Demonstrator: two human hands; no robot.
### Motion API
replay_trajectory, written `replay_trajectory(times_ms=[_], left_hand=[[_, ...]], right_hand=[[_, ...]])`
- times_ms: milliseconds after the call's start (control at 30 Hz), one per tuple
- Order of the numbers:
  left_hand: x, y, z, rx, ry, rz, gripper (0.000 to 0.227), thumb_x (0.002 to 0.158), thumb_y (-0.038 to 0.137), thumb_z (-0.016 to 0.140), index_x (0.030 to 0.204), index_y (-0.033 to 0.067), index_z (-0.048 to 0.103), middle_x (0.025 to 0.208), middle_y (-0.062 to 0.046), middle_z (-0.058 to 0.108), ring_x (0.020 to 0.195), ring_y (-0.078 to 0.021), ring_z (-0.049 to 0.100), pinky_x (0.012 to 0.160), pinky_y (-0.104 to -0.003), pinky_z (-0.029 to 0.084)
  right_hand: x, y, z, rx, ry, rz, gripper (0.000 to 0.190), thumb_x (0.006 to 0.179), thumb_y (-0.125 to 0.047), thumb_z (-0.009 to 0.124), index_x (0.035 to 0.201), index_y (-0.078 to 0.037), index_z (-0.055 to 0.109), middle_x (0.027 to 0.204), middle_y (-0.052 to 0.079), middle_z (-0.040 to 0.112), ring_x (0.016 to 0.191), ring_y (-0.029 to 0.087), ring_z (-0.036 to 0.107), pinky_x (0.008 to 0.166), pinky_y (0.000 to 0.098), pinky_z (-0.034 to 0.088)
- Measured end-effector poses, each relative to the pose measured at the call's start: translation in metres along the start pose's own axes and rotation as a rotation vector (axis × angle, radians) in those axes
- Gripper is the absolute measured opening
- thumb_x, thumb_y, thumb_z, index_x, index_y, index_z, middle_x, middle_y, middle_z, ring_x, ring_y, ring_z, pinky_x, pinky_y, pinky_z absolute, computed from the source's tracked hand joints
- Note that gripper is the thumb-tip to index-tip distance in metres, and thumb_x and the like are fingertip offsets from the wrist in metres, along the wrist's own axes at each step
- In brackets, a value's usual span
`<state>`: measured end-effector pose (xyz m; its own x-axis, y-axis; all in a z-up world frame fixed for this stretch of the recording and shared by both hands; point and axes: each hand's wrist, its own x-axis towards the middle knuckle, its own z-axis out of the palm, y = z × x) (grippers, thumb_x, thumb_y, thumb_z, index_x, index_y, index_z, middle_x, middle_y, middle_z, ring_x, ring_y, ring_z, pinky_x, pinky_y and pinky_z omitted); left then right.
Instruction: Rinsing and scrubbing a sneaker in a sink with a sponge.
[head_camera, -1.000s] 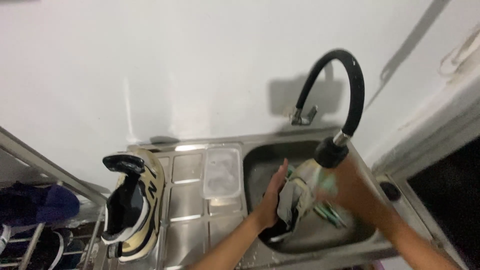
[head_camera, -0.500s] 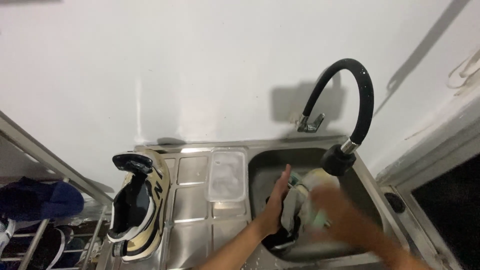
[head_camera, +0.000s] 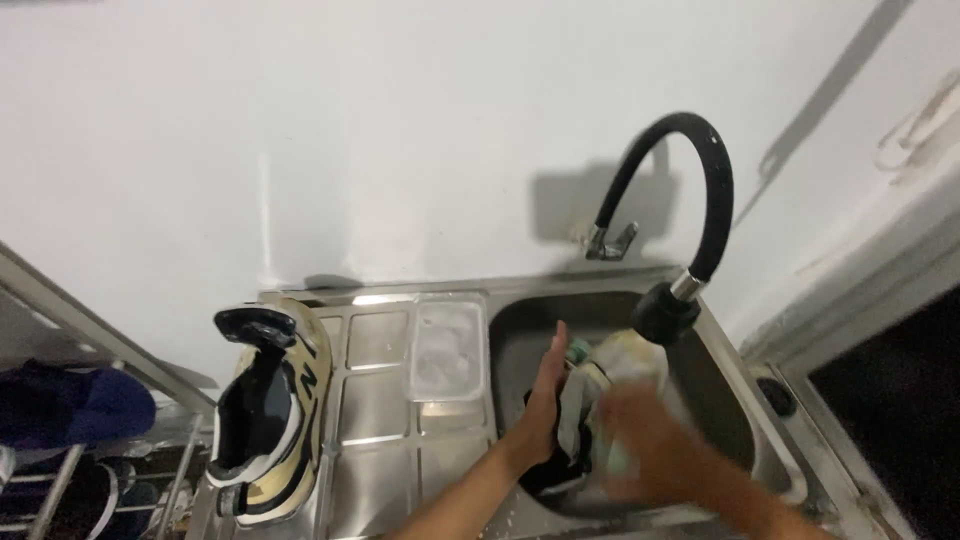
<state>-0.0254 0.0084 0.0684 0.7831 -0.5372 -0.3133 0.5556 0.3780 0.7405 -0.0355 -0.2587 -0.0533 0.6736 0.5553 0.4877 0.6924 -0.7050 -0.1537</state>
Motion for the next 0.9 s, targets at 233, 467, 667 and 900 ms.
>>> replay_trajectory(times_ms=[233, 467, 667, 900], left_hand=[[0.018, -0.026, -0.009, -0.061, -0.076, 0.017, 0.093, 0.079, 0.079, 0.040, 0.160, 0.0529, 0.002, 0.172, -0.011, 0.016, 0.154, -0.0357, 0.032, 0.118, -0.053, 0.035], [0.032, -0.033, -0.014, -0.077, -0.146, 0.075, 0.092, 0.083, 0.077, 0.041, 0.161, 0.0495, -0.002, 0.171, -0.014, 0.018, 0.151, -0.0366, 0.036, 0.116, -0.050, 0.038], [0.011, -0.020, -0.013, 0.057, -0.181, 0.164, 0.094, 0.087, 0.076, 0.032, 0.161, 0.0382, -0.011, 0.171, -0.009, 0.020, 0.155, -0.0311, 0.028, 0.122, -0.047, 0.027], [0.016, -0.021, -0.013, -0.172, -0.201, 0.056, 0.094, 0.089, 0.078, 0.033, 0.163, 0.0203, 0.036, 0.152, -0.011, 0.054, 0.141, -0.0235, 0.050, 0.121, -0.038, 0.035]], right_hand=[[0.003, -0.007, -0.019, -0.079, 0.013, 0.161, 0.072, 0.075, -0.053, 0.084, 0.122, -0.010, 0.049, 0.128, 0.014, 0.049, 0.121, 0.034, 0.046, 0.104, 0.0469, 0.033], [0.047, -0.004, -0.062, -0.162, 0.103, 0.256, 0.054, 0.072, -0.039, 0.089, 0.101, -0.012, 0.052, 0.121, 0.016, 0.049, 0.120, 0.036, 0.048, 0.100, 0.0446, 0.039], [-0.003, 0.003, -0.007, 0.239, -0.108, 0.107, 0.075, 0.079, -0.075, 0.068, 0.124, -0.016, 0.062, 0.140, 0.008, 0.055, 0.132, 0.025, 0.051, 0.111, 0.0432, 0.031], [0.046, -0.039, -0.035, -0.018, 0.048, -0.112, 0.064, 0.077, -0.051, 0.085, 0.115, -0.008, 0.058, 0.115, 0.013, 0.062, 0.106, 0.031, 0.060, 0.096, 0.0428, 0.045]])
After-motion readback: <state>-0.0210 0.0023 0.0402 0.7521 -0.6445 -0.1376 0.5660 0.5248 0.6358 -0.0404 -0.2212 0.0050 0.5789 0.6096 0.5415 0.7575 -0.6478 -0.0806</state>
